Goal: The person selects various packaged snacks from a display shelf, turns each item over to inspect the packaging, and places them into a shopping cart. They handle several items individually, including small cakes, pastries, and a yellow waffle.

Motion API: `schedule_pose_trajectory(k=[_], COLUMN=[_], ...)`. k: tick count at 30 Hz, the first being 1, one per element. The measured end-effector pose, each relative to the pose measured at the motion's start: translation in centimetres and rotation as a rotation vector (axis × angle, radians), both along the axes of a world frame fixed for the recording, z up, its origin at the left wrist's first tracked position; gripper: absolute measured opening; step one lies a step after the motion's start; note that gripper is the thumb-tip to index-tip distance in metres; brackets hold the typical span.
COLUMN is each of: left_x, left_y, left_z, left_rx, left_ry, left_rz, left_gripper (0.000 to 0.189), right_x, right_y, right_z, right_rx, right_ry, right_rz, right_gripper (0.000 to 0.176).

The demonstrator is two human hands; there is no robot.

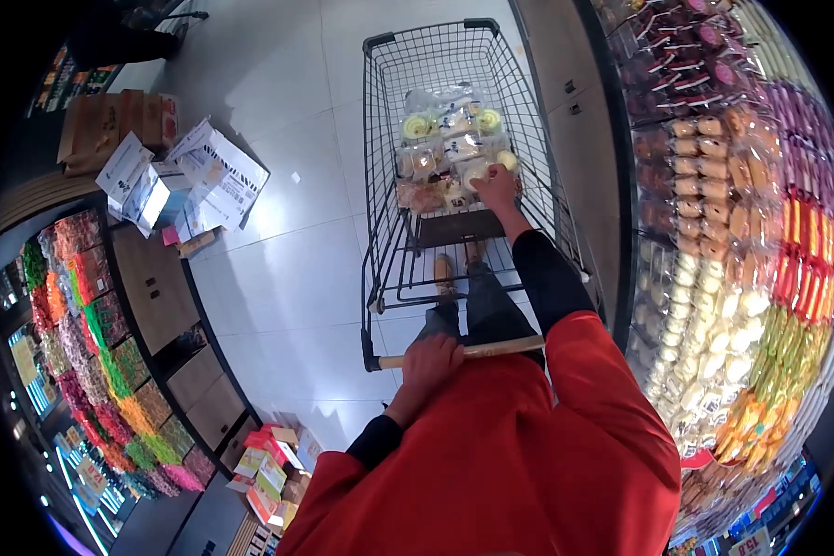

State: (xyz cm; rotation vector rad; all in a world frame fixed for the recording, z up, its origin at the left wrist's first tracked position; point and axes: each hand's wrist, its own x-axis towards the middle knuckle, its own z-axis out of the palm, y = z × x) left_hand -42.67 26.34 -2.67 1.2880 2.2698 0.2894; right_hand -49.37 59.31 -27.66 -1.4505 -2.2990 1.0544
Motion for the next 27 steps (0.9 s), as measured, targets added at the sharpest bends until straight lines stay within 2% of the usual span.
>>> schedule_pose_trajectory(k=[2, 4, 6, 7, 8, 10, 12, 13, 15, 16, 18, 19, 20, 21, 23, 24, 26, 27], left_x=[-0.1, -0.4, -0.6, -0.7, -1.0, -1.5, -1.8, -2.1, -2.7, -3.0, -3.4, -3.7, -3.9, -4.3, -5.2, -5.5, -5.9, -6.2], left_y=[0.0, 0.4, 1.0, 1.2, 1.7, 2.2, 3.0, 3.2, 4.2, 4.4, 4.4, 4.4, 4.5, 4.7, 5.4, 5.7, 5.9, 6.1], left_z=[-0.4, -0.1, 0.1, 0.2, 0.1, 0.6, 0.8, 0.8, 1.2, 0.8, -0.1, -0.1, -0.1, -0.1, 0.0, 0.1, -0.5, -0.7], left_rx=[0.071, 0.070, 0.072, 0.117, 0.168, 0.134, 0.133, 0.109, 0.117, 0.159, 0.210, 0.249, 0.184, 0.118, 0.162, 0.170, 0.211, 0.222], left_ry=[0.030, 0.041, 0.054, 0.075, 0.100, 0.095, 0.073, 0.075, 0.075, 0.043, 0.108, 0.094, 0.114, 0.142, 0.165, 0.179, 0.184, 0.186], left_rz=[0.003, 0.003, 0.013, 0.017, 0.022, 0.022, 0.006, 0.016, 0.031, -0.009, 0.018, -0.013, -0.017, -0.018, -0.039, -0.033, -0.035, -0.016], left_gripper=[0.021, 0.019, 0.017, 0.016, 0.015, 0.014, 0.015, 0.015, 0.017, 0.017, 0.021, 0.021, 0.020, 0.020, 0.020, 0.020, 0.019, 0.019], right_x=[-1.9, -3.3, -4.4, -4.6, -5.0, -5.1, -5.7, -5.8, -6.2, -6.3, -6.2, -5.6, -4.9, -4.0, -2.2, -0.8, 2.8, 4.8], right_y=[0.6, 0.5, 0.2, 0.4, 0.5, 0.5, 0.8, 0.8, 1.3, 1.7, 3.3, 3.9, 4.5, 5.3, 6.7, 7.6, 9.4, 10.0], right_z=[-1.6, -2.6, -3.1, -3.1, -3.4, -3.6, -2.9, -4.3, -2.5, -3.3, 0.1, 1.6, 3.1, 4.6, 7.7, 10.4, 18.4, 21.4], right_rx=[-0.185, -0.204, -0.061, -0.068, -0.074, 0.046, 0.036, 0.081, 0.104, 0.147, -0.036, -0.101, -0.166, -0.137, -0.186, -0.159, -0.228, -0.169], right_ry=[-0.020, -0.107, -0.149, -0.251, -0.248, -0.314, -0.248, -0.217, -0.253, -0.261, -0.396, -0.376, -0.349, -0.354, -0.065, -0.066, 0.251, 0.328], right_rz=[0.009, 0.048, 0.073, 0.162, 0.165, 0.266, 0.277, 0.283, 0.283, 0.301, 0.479, 0.541, 0.606, 0.574, 0.723, 0.697, 0.555, 0.452], right_gripper=[0.056, 0.054, 0.051, 0.050, 0.050, 0.055, 0.063, 0.065, 0.067, 0.060, 0.052, 0.050, 0.048, 0.048, 0.048, 0.048, 0.038, 0.034])
